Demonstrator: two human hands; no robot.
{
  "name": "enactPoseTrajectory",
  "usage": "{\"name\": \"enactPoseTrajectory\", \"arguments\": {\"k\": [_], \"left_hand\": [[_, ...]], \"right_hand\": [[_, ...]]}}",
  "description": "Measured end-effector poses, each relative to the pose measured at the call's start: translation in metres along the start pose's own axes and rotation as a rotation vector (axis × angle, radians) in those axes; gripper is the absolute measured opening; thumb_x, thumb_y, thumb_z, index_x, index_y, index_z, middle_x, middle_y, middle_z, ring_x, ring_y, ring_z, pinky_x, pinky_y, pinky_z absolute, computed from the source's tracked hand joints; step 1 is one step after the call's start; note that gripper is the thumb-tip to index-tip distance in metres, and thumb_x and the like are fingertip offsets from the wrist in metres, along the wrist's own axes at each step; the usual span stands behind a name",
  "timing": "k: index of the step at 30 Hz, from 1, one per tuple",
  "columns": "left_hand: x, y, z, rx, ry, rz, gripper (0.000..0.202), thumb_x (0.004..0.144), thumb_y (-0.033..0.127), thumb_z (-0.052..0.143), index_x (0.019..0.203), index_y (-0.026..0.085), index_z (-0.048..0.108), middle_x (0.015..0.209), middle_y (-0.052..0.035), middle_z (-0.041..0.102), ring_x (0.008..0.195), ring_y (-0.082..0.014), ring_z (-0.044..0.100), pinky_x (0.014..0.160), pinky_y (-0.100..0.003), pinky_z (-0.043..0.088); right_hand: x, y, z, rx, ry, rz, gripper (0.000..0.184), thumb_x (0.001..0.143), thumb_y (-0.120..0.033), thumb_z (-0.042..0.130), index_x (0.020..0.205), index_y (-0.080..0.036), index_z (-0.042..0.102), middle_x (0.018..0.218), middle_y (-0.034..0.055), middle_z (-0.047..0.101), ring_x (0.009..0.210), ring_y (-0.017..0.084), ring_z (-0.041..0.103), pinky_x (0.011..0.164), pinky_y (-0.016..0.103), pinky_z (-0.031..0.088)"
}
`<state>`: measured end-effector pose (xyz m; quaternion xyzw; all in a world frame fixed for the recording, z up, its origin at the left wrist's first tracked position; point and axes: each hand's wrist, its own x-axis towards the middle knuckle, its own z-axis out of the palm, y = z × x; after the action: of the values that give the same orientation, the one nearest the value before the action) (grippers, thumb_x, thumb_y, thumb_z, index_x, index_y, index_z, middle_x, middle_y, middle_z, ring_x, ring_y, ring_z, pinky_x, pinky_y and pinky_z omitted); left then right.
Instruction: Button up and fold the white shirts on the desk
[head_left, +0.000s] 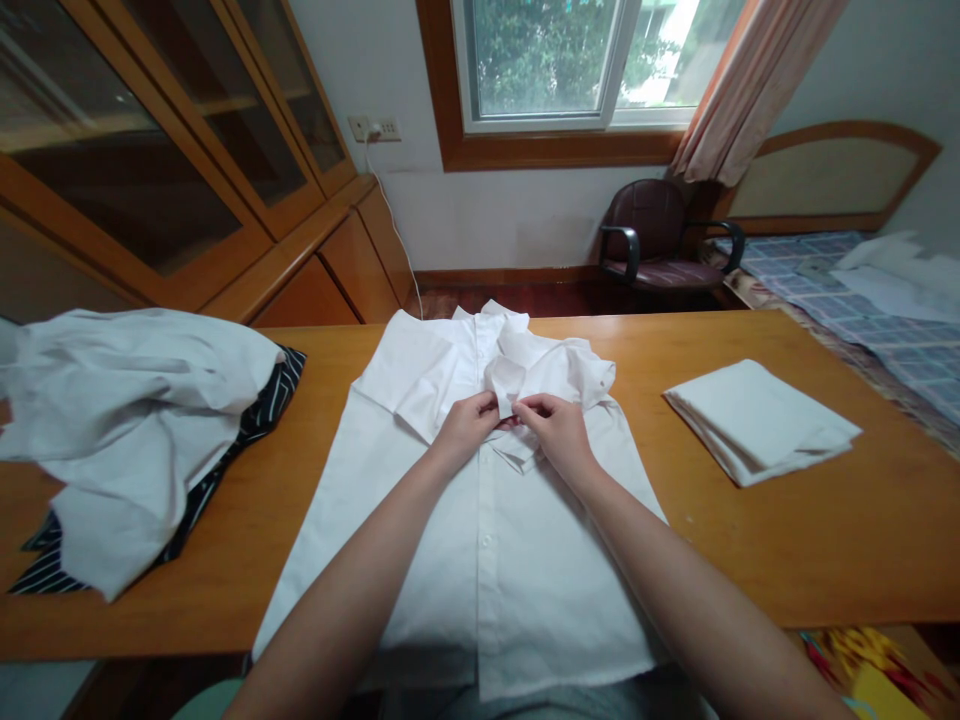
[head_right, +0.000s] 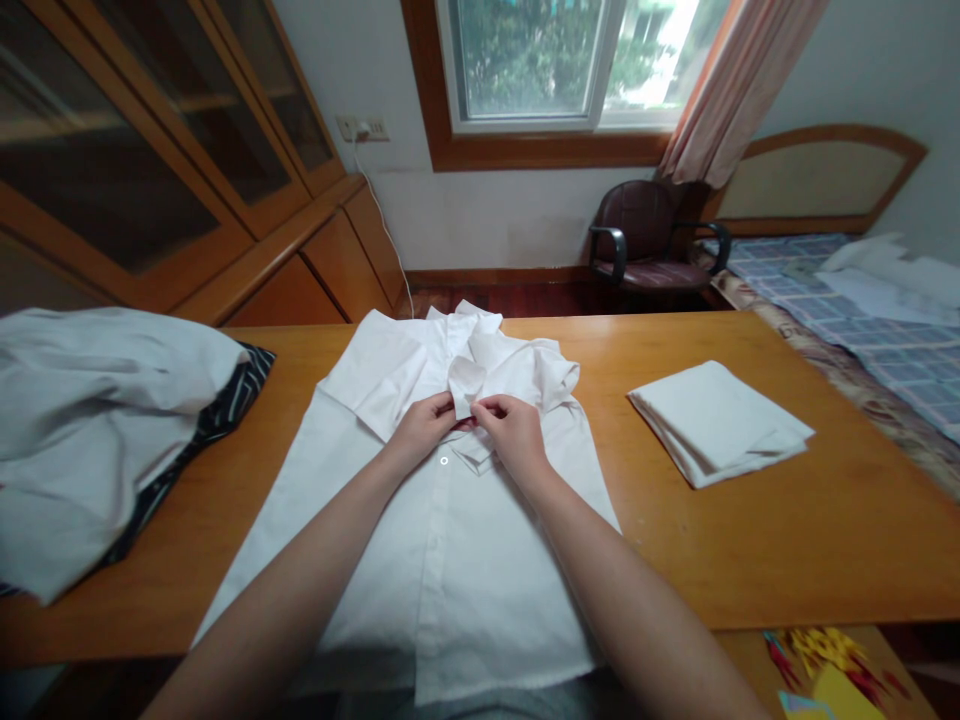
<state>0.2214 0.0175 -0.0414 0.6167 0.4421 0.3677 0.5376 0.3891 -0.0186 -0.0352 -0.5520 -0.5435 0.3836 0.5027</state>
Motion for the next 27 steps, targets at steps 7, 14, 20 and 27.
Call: {"name": "enactPoseTrajectory", "arguments": {"k": [7,14,20,27], "left_hand": [[0.0001,0.0009,0.0014,-0.122,0.001,-0.020,0.020,0.078,0.035,0.068,0.083,0.015,0.068,0.079,-0.0028,0.071,0.074,-0.0178,0.070,0.074,-0.027,0.056],[0.0024,-0.0017,0.0011,-0.136,0.097,-0.042,0.024,0.076,0.038,0.071,0.081,0.016,0.064,0.078,-0.0022,0.071,0.072,-0.0176,0.069,0.072,-0.028,0.058],[0.0003,0.0009,0.0018,-0.128,0.046,-0.052,0.030,0.076,0.045,0.072,0.082,0.016,0.067,0.081,-0.0027,0.071,0.072,-0.0174,0.069,0.074,-0.030,0.058],[-0.0016,0.0053,0.0040,-0.169,0.008,-0.062,0.038,0.076,0.052,0.074,0.081,0.015,0.067,0.076,-0.0040,0.070,0.075,-0.0180,0.069,0.078,-0.031,0.059]], "right_hand": [[-0.0015,-0.0016,0.0002,-0.260,0.041,-0.226,0.016,0.088,-0.028,0.064,0.085,-0.021,0.077,0.079,0.0047,0.076,0.068,0.018,0.065,0.066,0.030,0.048],[-0.0001,0.0061,0.0030,-0.252,-0.042,-0.245,0.022,0.082,-0.028,0.072,0.101,-0.018,0.076,0.078,0.0033,0.073,0.063,0.016,0.061,0.063,0.028,0.047],[0.0009,0.0049,0.0004,-0.314,-0.007,-0.258,0.014,0.084,-0.030,0.070,0.092,-0.019,0.075,0.076,0.0035,0.072,0.063,0.016,0.061,0.063,0.029,0.047],[0.0019,0.0012,-0.0012,-0.238,0.026,-0.223,0.016,0.085,-0.030,0.064,0.081,-0.019,0.075,0.076,0.0044,0.074,0.065,0.017,0.063,0.064,0.028,0.047]]}}
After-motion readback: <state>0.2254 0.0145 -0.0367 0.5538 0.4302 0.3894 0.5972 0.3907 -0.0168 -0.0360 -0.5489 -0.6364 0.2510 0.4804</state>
